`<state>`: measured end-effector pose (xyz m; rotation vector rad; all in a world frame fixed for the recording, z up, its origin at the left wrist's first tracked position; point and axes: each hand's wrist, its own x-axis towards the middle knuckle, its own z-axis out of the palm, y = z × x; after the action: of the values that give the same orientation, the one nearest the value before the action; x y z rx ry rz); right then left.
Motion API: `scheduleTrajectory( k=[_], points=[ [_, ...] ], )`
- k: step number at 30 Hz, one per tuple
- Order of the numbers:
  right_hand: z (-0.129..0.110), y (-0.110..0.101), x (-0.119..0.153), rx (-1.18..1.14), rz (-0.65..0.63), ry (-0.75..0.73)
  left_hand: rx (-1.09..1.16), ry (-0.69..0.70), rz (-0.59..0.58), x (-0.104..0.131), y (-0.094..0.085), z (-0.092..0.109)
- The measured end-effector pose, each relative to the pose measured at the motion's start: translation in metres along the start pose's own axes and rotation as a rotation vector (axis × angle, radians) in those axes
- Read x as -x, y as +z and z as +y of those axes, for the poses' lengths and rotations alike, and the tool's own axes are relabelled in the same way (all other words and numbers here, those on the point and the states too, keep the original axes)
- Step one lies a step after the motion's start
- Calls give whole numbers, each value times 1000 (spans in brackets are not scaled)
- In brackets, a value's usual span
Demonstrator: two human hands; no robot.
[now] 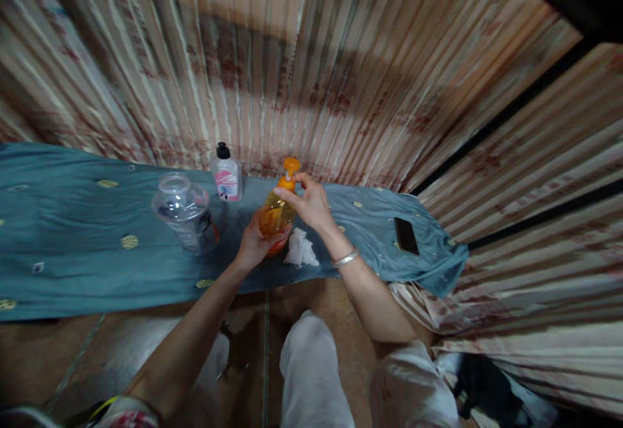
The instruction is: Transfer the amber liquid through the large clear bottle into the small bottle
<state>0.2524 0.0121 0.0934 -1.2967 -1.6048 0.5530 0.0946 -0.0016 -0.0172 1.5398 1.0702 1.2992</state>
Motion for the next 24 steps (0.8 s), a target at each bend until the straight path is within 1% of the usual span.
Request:
scheduleTrajectory(
  k=[2, 3, 5, 7, 8, 12, 14, 17, 19, 24],
  points=[
    [-3, 1, 1, -21, 28, 5, 12, 0, -3, 0, 0, -1],
    [-4, 1, 2, -52, 21, 0, 17, 2, -6, 0, 0, -1],
    [-7, 1, 3, -109, -30, -21, 20, 0, -6, 0, 0, -1],
    [-7, 1, 3, -114, -60, -20, 21, -9, -6, 0, 0, 0],
    [-7, 2, 3, -94, -50, -11, 24, -15, -7, 0, 0, 1],
    [-6, 4, 3, -5, 63, 24, 7, -27, -18, 0, 0, 3],
    [-6, 4, 3, -31, 60, 22, -5, -33, -17, 0, -1, 2],
    [-5, 2, 3, -108, -5, 5, 0, -24, -18, 0, -1, 1],
    [-5, 3, 2, -120, -21, 1, 9, -16, -17, 0, -1, 1],
    [-4, 5, 3, -27, 78, 21, 16, 0, -13, 0, -1, 3]
  ],
)
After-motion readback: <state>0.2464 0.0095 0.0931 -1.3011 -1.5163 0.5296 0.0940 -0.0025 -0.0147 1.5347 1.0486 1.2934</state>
